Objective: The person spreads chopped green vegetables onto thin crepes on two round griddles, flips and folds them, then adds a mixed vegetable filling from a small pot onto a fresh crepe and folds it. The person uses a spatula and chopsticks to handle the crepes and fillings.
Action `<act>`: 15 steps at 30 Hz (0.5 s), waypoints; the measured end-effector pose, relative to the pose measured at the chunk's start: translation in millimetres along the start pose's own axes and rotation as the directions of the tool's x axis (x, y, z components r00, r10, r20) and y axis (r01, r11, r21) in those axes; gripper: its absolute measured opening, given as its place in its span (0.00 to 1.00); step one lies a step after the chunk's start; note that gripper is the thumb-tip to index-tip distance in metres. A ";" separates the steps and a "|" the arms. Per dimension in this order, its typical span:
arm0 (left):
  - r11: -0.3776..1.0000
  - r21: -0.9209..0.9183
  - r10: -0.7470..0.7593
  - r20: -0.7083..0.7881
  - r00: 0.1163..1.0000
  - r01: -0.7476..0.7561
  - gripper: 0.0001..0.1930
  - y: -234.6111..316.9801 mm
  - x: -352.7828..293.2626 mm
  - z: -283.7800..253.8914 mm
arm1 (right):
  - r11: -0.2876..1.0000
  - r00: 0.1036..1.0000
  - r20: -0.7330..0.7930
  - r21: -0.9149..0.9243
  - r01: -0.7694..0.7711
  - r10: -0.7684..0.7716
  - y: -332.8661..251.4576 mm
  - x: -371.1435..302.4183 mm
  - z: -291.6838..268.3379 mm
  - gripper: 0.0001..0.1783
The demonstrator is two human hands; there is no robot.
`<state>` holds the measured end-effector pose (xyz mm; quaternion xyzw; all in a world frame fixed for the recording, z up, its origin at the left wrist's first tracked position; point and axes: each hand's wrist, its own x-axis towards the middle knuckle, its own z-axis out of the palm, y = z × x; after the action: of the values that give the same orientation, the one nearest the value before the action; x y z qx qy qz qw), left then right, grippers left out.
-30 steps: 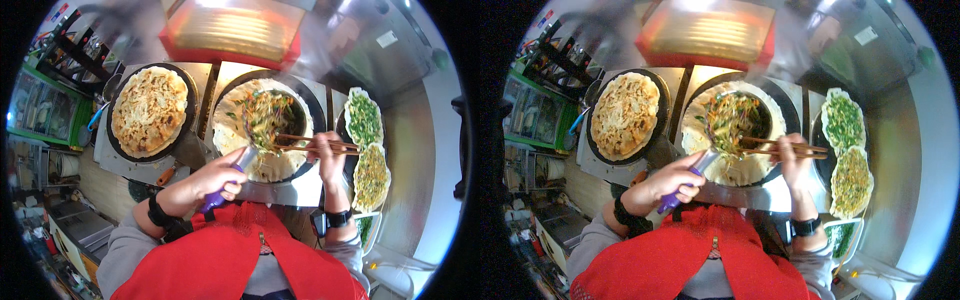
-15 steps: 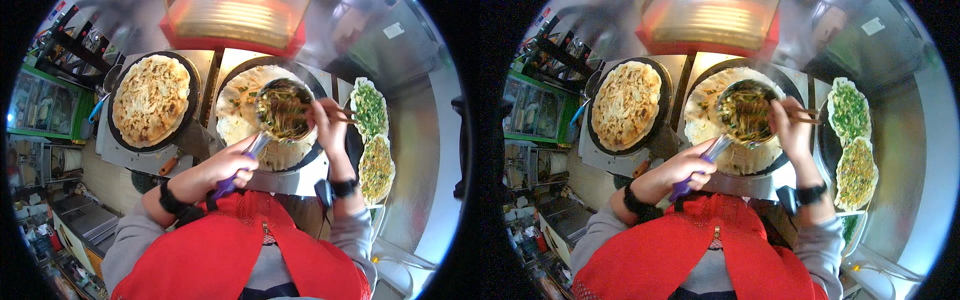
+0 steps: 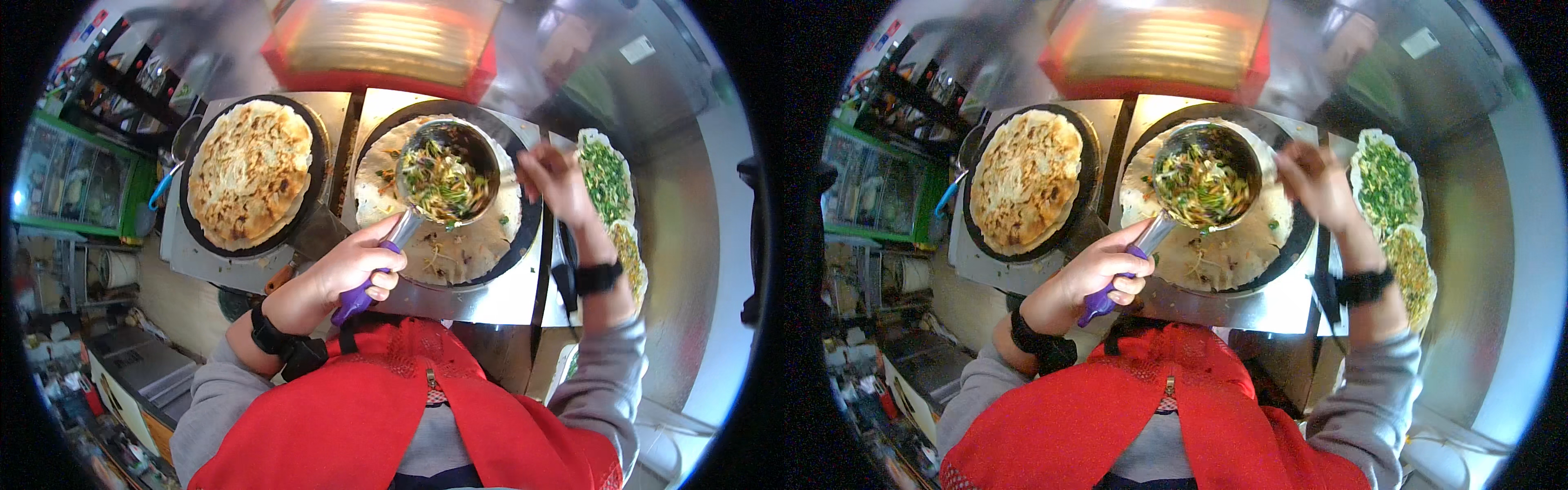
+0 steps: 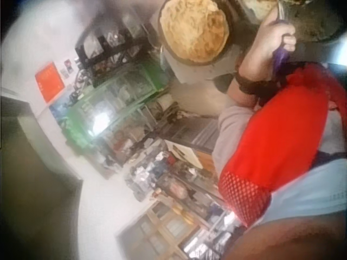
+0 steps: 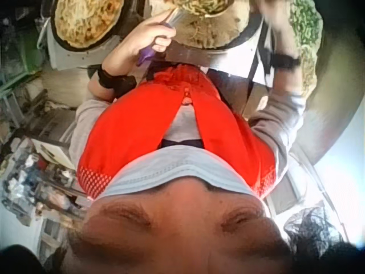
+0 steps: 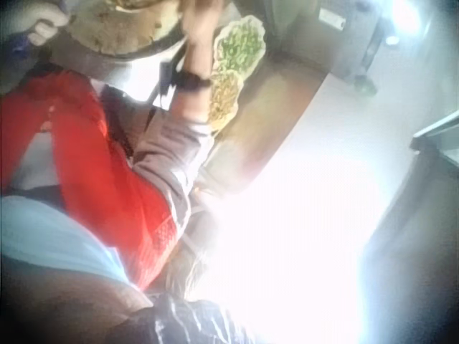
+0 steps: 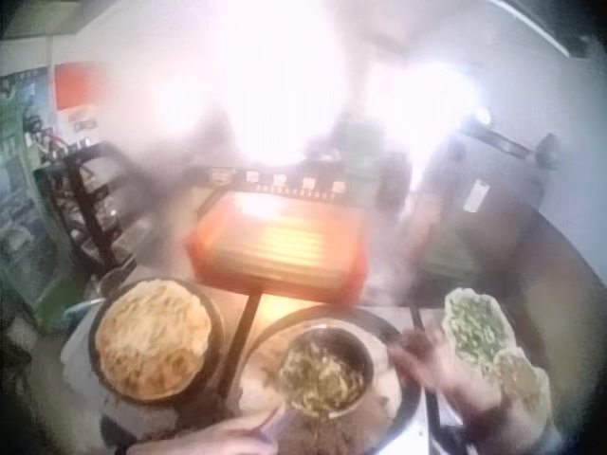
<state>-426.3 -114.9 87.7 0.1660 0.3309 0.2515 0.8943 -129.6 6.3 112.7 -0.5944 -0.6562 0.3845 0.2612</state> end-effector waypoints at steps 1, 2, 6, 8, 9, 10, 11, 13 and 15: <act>0.999 -0.031 0.043 0.024 0.999 -0.042 0.38 -1.3 0.9 -0.5 | 0.996 1.000 0.009 0.093 -0.012 0.012 18.9 -14.9 5.3 0.11; 1.000 -0.020 0.018 0.013 1.000 -0.018 0.38 -3.2 2.3 -0.8 | 0.956 1.000 -0.016 0.294 0.007 -0.002 36.7 -29.4 14.3 0.11; 0.997 -0.059 0.040 -0.012 0.999 -0.040 0.37 -16.0 16.9 6.5 | 0.645 0.941 -0.205 0.764 -0.018 0.269 77.2 -65.4 60.3 0.09; 0.998 -0.059 0.024 -0.015 1.000 -0.025 0.37 -15.7 19.0 9.8 | 0.407 0.887 -0.169 0.913 -0.023 0.429 76.4 -73.6 71.7 0.09; 0.997 -0.076 0.005 -0.056 0.998 -0.010 0.38 -14.6 17.7 12.0 | 0.287 0.843 -0.100 0.955 -0.066 0.528 72.1 -75.8 74.4 0.09; 0.998 -0.043 -0.044 -0.088 0.995 0.041 0.38 -11.3 17.2 13.9 | 0.293 0.800 -0.192 0.956 0.020 0.568 66.3 -76.6 75.9 0.08; 0.997 -0.016 -0.076 -0.061 0.995 0.075 0.37 -8.8 13.6 16.0 | 0.408 0.813 -0.315 0.907 0.106 0.489 59.1 -76.2 76.7 0.11; 0.996 -0.026 -0.081 0.040 0.996 0.082 0.35 -5.6 14.8 23.4 | 0.527 0.781 -0.507 0.804 0.275 0.366 41.5 -71.1 79.8 0.12; 0.996 -0.075 -0.043 0.088 0.995 0.049 0.34 -0.9 14.0 26.6 | 0.864 0.860 -0.510 0.433 0.257 0.000 26.6 -66.1 82.9 0.11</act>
<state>-398.8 -111.4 99.5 0.1343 0.2857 0.2361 0.9190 -170.1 -74.7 51.5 -0.5407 -0.4884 0.3532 0.5869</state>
